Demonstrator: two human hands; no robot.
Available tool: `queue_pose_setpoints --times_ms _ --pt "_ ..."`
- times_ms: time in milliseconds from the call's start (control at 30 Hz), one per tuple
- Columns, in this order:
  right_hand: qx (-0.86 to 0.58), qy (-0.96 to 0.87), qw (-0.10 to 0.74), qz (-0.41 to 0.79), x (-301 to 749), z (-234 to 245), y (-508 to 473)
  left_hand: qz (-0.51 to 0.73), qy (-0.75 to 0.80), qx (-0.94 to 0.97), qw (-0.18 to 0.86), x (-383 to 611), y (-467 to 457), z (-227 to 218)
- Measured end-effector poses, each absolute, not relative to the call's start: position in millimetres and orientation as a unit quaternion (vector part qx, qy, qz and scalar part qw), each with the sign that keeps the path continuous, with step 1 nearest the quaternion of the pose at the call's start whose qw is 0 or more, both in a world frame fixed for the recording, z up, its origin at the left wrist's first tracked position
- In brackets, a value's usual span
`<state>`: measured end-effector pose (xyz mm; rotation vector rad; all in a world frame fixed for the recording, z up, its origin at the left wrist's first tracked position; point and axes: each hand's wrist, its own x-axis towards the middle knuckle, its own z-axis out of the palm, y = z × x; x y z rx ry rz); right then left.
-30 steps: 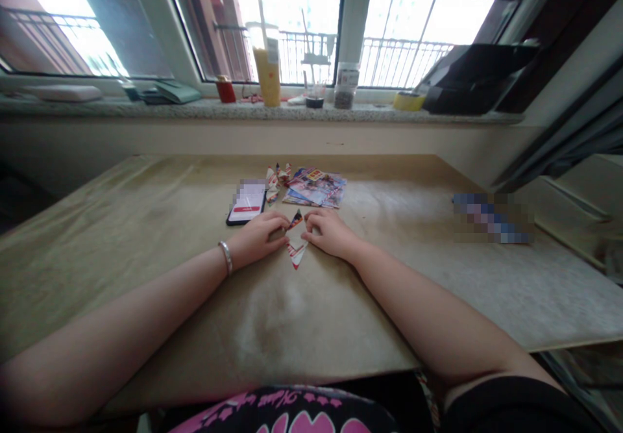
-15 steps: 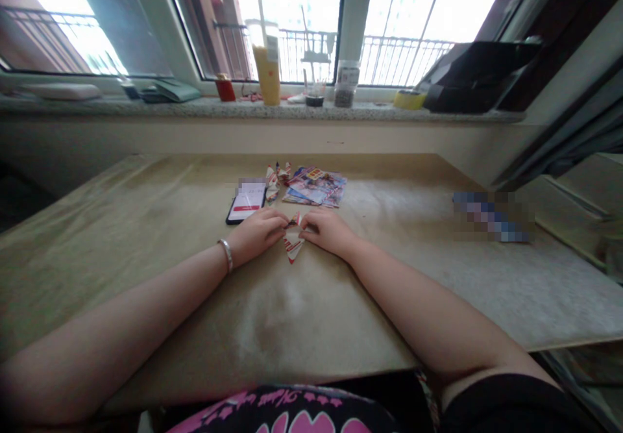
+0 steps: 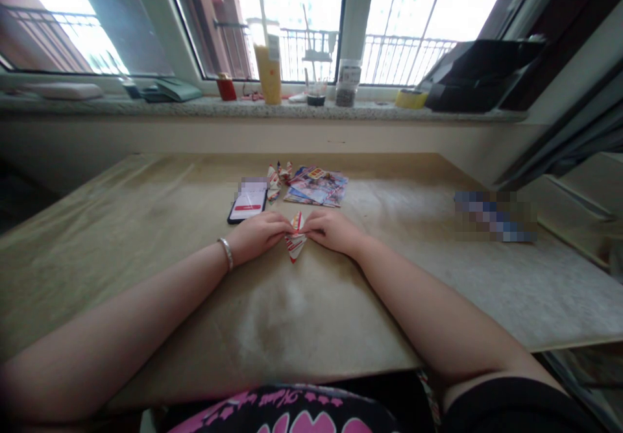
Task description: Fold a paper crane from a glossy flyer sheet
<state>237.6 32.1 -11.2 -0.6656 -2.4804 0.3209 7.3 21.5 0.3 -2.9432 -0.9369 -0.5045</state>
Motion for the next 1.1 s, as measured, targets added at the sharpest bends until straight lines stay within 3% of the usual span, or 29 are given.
queue_pose_setpoints --times_ms 600,1100 --pt "-0.291 -0.942 0.168 0.008 235 0 23 -0.09 -0.312 -0.946 0.016 10 16 12" --pt "-0.289 -0.94 0.177 0.035 236 4 22 -0.079 -0.323 -0.943 0.021 5 17 13"
